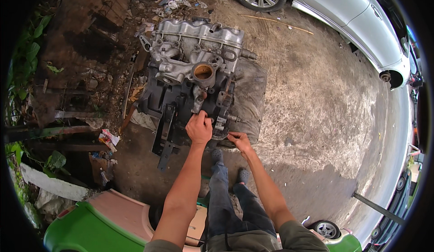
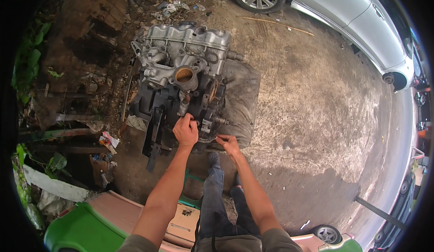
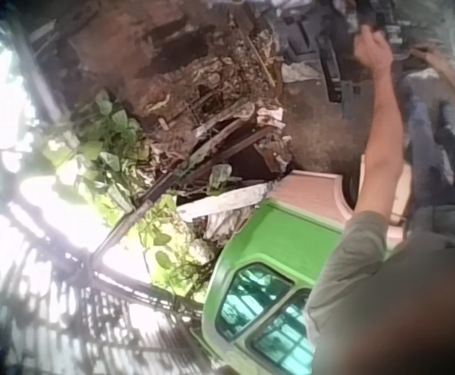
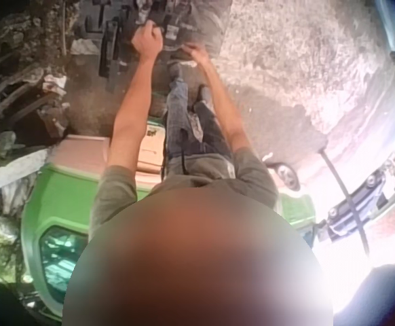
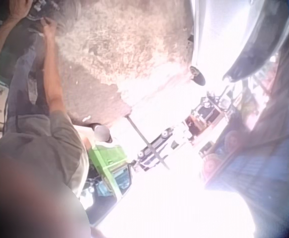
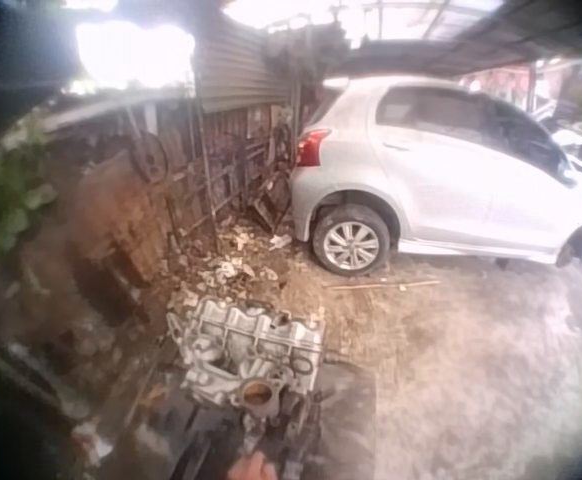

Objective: The person uses a wrench to loosen and remove bolts from a car engine block resting on a cloth on the ground. They then use a screwdriver to scrape or pry at a surface on the engine. The task involves repeated tool manipulation on the engine components.

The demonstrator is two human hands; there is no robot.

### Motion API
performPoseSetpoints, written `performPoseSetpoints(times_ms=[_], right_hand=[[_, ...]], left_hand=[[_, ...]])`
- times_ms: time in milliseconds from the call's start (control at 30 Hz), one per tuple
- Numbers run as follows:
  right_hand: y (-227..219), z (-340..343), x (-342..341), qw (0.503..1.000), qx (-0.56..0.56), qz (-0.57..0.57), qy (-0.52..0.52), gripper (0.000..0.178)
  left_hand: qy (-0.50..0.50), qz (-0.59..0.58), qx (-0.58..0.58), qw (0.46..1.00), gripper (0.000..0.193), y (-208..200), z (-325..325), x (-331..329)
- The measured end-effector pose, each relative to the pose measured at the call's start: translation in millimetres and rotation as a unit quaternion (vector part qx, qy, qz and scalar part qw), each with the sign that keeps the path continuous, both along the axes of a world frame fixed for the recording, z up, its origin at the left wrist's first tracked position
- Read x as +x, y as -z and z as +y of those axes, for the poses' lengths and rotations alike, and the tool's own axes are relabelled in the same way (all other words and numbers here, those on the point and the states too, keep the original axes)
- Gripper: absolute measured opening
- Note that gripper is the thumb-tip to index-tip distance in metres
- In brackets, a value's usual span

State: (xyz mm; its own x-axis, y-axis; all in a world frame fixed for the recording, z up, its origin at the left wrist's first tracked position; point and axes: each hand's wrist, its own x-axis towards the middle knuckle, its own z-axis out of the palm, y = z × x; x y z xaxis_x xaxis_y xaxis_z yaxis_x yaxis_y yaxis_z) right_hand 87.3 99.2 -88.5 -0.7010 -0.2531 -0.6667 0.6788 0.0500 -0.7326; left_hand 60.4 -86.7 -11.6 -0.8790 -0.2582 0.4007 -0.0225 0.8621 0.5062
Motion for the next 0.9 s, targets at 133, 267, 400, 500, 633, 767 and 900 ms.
performPoseSetpoints(times_ms=[133, 267, 400, 500, 633, 767, 900], right_hand=[[5.4, -2.7, 0.8, 0.996, -0.044, -0.067, 0.046, 0.043], [9.9, -4.4, -4.3, 0.985, -0.075, -0.138, 0.066, 0.037], [5.1, -0.3, -13.5, 0.999, -0.021, -0.047, -0.006, 0.030], [-0.4, 0.7, -15.9, 0.999, -0.020, -0.044, -0.008, 0.028], [-6.1, -1.0, -17.0, 0.997, -0.019, -0.077, 0.005, 0.023], [-7.9, 0.8, -25.0, 0.996, -0.003, -0.093, -0.005, 0.020], [-4.4, 4.7, -34.6, 0.992, -0.028, -0.121, -0.018, 0.021]], left_hand=[[0.002, 0.006, 0.003, 1.000, 0.003, 0.2, -0.1, -0.4], [0.000, 0.011, 0.009, 1.000, 0.003, 0.1, 0.5, -1.1], [-0.002, 0.005, 0.018, 1.000, 0.003, 0.5, 0.6, 0.0], [0.000, 0.014, 0.010, 1.000, 0.003, 1.7, -0.2, -0.2], [0.009, 0.013, 0.018, 1.000, 0.003, 1.9, -1.0, 0.0], [0.008, 0.014, 0.019, 1.000, 0.003, 1.9, -0.5, 0.2], [0.008, 0.005, 0.021, 1.000, 0.003, 1.3, -0.8, -0.2]])
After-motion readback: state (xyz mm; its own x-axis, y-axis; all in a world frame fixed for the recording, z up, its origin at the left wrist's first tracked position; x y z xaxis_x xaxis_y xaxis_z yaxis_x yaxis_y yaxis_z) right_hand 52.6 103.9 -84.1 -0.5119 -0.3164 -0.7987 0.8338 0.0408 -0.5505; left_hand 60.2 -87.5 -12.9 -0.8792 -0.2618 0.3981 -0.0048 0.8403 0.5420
